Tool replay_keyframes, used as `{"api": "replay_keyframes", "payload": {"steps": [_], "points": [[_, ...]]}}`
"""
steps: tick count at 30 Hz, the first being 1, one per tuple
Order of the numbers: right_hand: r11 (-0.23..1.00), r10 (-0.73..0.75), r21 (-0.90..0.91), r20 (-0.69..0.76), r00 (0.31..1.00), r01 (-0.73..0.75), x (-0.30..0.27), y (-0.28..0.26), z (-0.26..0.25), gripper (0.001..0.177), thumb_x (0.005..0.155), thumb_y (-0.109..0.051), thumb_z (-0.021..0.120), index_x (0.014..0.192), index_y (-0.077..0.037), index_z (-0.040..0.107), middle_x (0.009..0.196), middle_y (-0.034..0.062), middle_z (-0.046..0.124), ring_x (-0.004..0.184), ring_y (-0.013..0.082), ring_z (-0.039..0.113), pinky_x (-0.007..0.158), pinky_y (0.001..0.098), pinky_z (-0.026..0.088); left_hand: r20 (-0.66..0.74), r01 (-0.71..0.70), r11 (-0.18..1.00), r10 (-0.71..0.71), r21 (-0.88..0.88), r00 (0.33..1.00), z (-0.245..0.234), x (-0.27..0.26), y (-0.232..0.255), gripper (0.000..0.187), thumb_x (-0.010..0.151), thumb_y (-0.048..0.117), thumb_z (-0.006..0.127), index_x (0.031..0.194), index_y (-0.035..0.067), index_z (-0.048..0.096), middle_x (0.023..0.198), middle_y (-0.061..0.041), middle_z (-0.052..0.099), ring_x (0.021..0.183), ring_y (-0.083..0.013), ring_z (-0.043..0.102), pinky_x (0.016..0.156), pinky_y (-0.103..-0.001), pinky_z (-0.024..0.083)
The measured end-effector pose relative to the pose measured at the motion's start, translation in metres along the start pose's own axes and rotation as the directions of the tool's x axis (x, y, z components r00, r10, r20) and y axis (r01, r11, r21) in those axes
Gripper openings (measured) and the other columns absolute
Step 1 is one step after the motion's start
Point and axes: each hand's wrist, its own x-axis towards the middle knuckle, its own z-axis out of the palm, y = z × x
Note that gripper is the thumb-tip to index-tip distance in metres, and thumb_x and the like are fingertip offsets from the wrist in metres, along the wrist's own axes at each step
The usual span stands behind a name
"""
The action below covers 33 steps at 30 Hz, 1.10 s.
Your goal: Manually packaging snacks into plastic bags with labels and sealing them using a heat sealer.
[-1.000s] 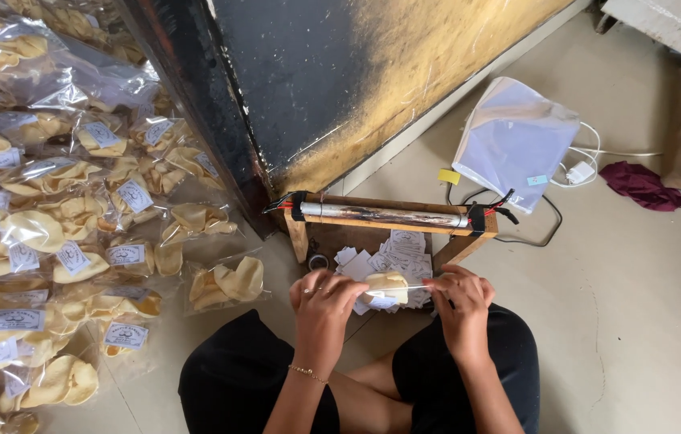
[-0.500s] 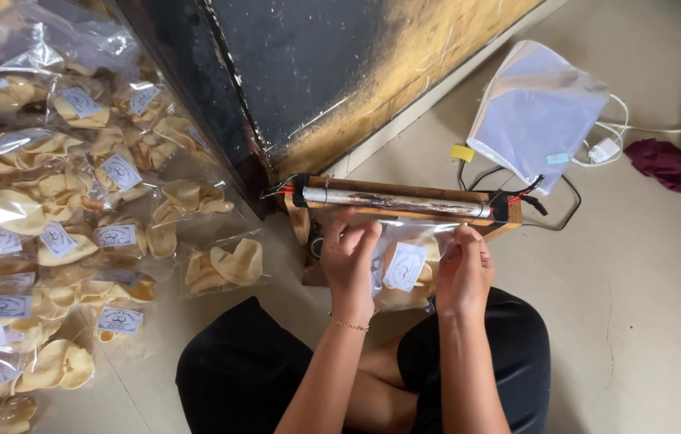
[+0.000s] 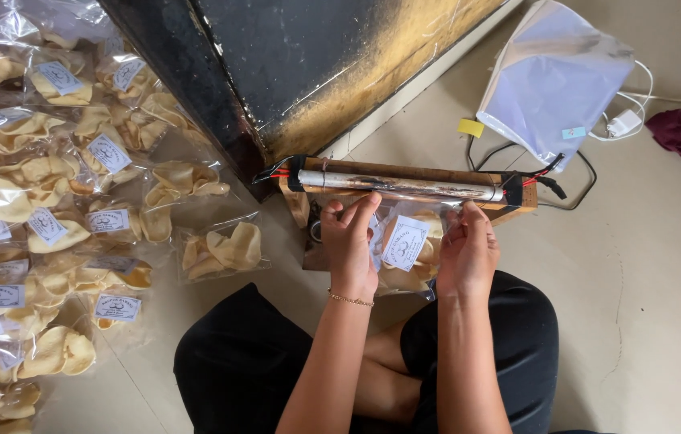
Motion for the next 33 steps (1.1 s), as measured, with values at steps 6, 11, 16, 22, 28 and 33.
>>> {"api": "replay_keyframes", "payload": {"steps": [6,11,16,22,28,33], "points": [[1.000,0.006,-0.012,-0.010,1.000,-0.006,0.005,0.004,-0.003,0.005,0.097,-0.018,0.070,0.096,-0.013,0.071,0.074,-0.0057,0.062,0.072,0.0037,0.070,0.061,0.0184,0.041,-0.001,0.000,0.998,0.000,-0.062,1.000,0.001,0.005,-0.004,0.064,0.075,0.019,0.091,0.113,0.015,0.039,0.111,-0.011,0.073,0.083,-0.0076,0.047,0.064,-0.023,0.030],[1.000,0.005,-0.013,-0.008,1.000,-0.005,0.009,0.006,-0.006,0.005,0.097,-0.017,0.071,0.096,-0.012,0.071,0.076,-0.0059,0.062,0.074,0.0050,0.072,0.061,0.0182,0.042,0.002,-0.020,0.995,0.020,-0.094,1.000,0.001,0.008,-0.007,0.064,0.075,0.016,0.090,0.110,0.017,0.036,0.102,-0.008,0.071,0.073,-0.0047,0.042,0.058,-0.019,0.028],[1.000,0.003,-0.013,-0.014,1.000,-0.004,0.010,0.009,-0.008,0.005,0.097,-0.019,0.072,0.096,-0.013,0.071,0.076,-0.0062,0.061,0.076,0.0053,0.073,0.061,0.0187,0.041,0.004,-0.018,0.995,0.018,-0.103,1.000,0.000,0.007,-0.007,0.065,0.074,0.015,0.090,0.110,0.016,0.036,0.100,-0.007,0.070,0.071,-0.0042,0.041,0.056,-0.019,0.027],[1.000,0.003,-0.017,-0.014,1.000,-0.003,0.010,0.009,-0.009,0.006,0.098,-0.019,0.072,0.096,-0.014,0.070,0.077,-0.0072,0.059,0.078,0.0053,0.074,0.062,0.0188,0.042,0.000,-0.015,0.994,0.015,-0.108,1.000,0.002,0.005,-0.003,0.063,0.075,0.014,0.089,0.107,0.018,0.035,0.098,-0.004,0.070,0.070,-0.0034,0.040,0.055,-0.018,0.027],[1.000,-0.001,-0.003,-0.005,1.000,0.001,0.004,0.007,-0.007,0.007,0.098,-0.019,0.072,0.095,-0.014,0.069,0.077,-0.0075,0.059,0.077,0.0053,0.074,0.062,0.0184,0.043,-0.001,-0.019,0.994,0.019,-0.109,1.000,0.000,0.006,-0.007,0.062,0.075,0.013,0.089,0.105,0.019,0.036,0.097,-0.003,0.070,0.068,-0.0029,0.040,0.054,-0.017,0.028],[1.000,-0.006,0.005,-0.008,1.000,0.006,0.000,0.004,-0.010,0.007,0.098,-0.018,0.072,0.093,-0.014,0.068,0.076,-0.0077,0.059,0.076,0.0045,0.073,0.061,0.0181,0.042,0.002,-0.010,0.994,0.010,-0.107,1.000,0.000,0.004,-0.006,0.064,0.074,0.015,0.091,0.105,0.020,0.036,0.096,-0.002,0.069,0.069,-0.0035,0.040,0.054,-0.017,0.028]]}}
